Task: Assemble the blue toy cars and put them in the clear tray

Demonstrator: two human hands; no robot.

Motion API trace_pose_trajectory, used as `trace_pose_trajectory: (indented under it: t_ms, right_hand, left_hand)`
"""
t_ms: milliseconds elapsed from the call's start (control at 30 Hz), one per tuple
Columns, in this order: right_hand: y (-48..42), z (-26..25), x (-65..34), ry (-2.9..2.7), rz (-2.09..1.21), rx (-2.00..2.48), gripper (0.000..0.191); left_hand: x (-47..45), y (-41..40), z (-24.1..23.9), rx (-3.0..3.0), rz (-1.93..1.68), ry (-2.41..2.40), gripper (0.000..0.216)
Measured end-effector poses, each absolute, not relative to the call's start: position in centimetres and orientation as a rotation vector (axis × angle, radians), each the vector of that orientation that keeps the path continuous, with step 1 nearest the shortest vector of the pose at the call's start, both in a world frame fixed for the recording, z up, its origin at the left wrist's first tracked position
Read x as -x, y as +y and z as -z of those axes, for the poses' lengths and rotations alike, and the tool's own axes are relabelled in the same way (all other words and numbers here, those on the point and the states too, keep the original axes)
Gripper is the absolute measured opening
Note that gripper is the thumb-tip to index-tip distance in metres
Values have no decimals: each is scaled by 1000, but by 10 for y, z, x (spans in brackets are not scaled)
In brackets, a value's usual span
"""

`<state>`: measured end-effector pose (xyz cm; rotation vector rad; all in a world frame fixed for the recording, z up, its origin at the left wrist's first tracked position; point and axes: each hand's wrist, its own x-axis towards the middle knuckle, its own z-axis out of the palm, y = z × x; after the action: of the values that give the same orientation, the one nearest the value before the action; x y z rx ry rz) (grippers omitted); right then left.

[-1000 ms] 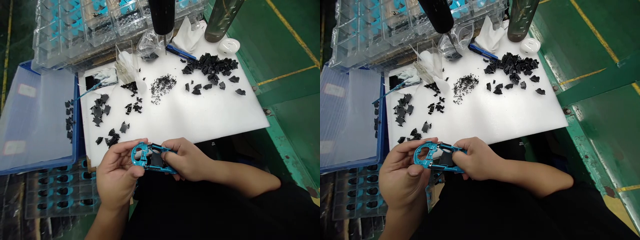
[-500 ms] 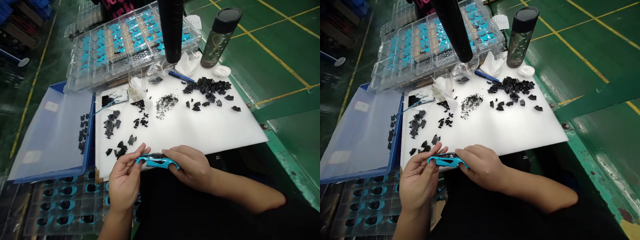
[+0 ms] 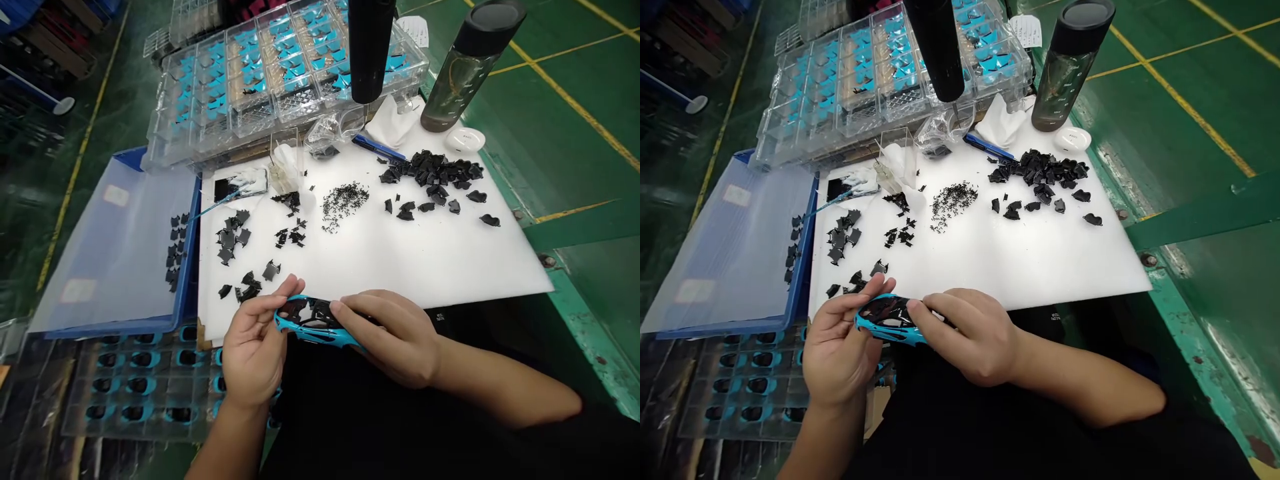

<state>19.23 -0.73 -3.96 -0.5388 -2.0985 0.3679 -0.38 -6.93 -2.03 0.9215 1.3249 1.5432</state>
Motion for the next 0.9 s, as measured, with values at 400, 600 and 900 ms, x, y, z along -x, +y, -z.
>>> trace_pose_trajectory:
  t_ms: [400, 600, 900]
  right_hand:
    - [-4, 14, -189, -2097, -304, 456, 25]
    - [-2, 8, -188, -2124, -361, 443, 28]
    - [-5, 9, -190, -2135, -452, 432, 29]
  left_hand:
    - [-2, -63, 35, -654, -1436, 1276, 13]
    - [-9, -60, 35, -562, -1415, 1202, 14]
    - [-11, -59, 34, -532, -1385, 1189, 15]
